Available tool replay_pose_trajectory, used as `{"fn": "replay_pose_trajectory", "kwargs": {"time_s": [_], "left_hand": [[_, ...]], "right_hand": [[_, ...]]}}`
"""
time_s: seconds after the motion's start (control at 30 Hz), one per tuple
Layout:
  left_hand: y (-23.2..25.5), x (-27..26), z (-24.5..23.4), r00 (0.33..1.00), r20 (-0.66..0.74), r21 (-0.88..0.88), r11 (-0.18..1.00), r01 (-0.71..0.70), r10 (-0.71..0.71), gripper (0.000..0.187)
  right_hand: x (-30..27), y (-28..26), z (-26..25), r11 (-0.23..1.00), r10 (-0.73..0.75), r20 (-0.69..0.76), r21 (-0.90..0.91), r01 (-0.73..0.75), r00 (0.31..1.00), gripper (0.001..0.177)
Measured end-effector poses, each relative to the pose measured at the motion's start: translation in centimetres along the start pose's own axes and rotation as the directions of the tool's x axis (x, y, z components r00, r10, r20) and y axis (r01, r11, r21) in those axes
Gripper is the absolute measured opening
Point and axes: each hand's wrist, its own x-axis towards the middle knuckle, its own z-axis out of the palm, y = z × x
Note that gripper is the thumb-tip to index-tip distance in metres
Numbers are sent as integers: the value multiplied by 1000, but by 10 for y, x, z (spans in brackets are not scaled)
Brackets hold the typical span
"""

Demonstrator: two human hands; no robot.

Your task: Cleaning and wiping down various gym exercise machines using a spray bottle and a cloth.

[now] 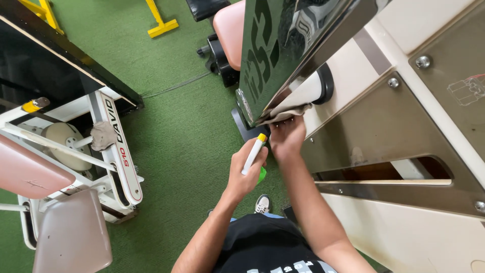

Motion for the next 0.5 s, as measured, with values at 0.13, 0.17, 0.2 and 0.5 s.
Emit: {"fn": "replay_pose_trajectory", "kwargs": {"time_s": [0.13,0.17,0.2,0.5], "left_hand": [[7,-6,-2,1000,-2,-32,999,3,-3,27],[6,-8,-3,1000,-2,-24,1000,16,-16,28],[6,-9,-4,1000,-4,-15,999,28,-28,28],[-1,-17,-14,999,-2,-48,998,35,-35,27]], "right_hand": [[60,-5,-16,909,264,355,219,-354,897,36],[62,-5,-8,891,285,444,205,-405,850,36],[64,-4,3,871,303,530,185,-456,792,38],[-29,-48,16,975,213,83,52,-217,974,29]]}}
